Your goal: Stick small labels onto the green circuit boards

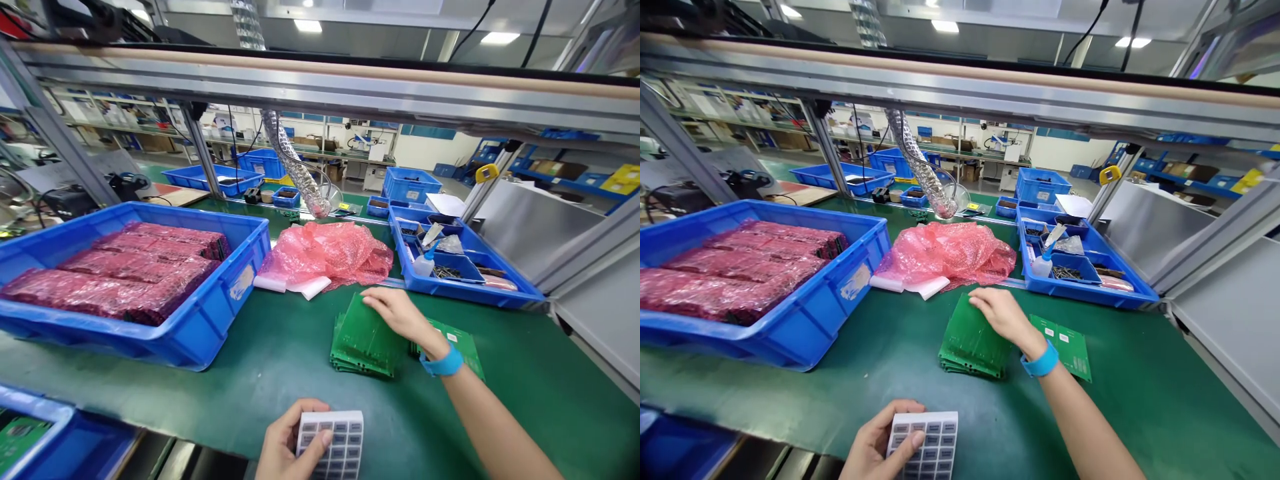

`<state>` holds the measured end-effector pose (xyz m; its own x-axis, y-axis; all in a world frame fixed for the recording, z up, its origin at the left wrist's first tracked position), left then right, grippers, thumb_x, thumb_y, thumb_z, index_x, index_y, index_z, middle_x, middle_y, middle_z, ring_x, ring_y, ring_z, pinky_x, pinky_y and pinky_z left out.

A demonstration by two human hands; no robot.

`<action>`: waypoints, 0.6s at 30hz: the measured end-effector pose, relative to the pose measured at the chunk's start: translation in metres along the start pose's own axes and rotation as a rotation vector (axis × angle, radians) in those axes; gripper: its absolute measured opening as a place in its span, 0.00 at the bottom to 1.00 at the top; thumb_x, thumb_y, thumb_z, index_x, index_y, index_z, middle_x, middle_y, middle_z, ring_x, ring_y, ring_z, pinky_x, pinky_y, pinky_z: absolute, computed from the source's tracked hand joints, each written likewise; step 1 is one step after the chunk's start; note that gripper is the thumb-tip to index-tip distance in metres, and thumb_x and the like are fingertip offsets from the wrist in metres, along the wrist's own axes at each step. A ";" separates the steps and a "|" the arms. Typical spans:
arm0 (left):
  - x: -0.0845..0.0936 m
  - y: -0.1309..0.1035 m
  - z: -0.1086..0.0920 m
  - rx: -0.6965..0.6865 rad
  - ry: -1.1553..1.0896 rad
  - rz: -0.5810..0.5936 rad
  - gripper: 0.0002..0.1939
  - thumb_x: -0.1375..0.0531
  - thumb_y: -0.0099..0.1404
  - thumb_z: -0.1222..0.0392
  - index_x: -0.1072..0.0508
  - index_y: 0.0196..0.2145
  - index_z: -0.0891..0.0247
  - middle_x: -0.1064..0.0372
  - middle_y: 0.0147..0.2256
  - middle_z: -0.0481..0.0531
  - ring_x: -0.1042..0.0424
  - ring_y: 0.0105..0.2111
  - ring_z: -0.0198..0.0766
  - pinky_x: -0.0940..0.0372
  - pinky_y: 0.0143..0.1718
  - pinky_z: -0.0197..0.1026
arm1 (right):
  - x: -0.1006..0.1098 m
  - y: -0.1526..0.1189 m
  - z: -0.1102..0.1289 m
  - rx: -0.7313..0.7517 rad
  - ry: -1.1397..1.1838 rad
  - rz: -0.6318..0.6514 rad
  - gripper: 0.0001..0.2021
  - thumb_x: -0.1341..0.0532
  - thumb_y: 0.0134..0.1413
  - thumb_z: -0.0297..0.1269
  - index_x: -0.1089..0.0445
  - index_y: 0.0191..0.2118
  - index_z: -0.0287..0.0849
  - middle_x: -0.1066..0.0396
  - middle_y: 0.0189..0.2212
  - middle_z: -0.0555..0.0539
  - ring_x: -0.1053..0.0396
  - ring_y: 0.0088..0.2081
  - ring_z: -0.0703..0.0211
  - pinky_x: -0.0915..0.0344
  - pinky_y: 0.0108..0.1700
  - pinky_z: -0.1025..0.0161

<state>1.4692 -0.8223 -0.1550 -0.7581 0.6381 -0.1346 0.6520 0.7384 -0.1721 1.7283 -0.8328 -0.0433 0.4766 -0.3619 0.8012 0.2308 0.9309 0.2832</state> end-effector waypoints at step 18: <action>-0.001 0.001 -0.025 -0.143 0.053 -0.046 0.15 0.34 0.55 0.48 0.25 0.23 0.64 0.30 0.21 0.48 0.37 0.22 0.32 0.43 0.25 0.32 | -0.081 -0.110 0.071 -0.204 0.573 -0.029 0.14 0.37 0.54 0.46 0.29 0.24 0.42 0.29 0.21 0.52 0.33 0.25 0.63 0.40 0.30 0.68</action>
<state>1.4711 -0.8168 -0.1302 -0.7883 0.6103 -0.0774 0.6140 0.7885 -0.0353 1.6043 -0.9022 -0.1023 0.8355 -0.4090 0.3671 0.3816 0.9124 0.1481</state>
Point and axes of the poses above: each hand's wrist, its own y-axis towards the middle knuckle, its own x-axis out of the back of the hand, z = x × y, the point moved 5 cm from there along y, towards the middle knuckle
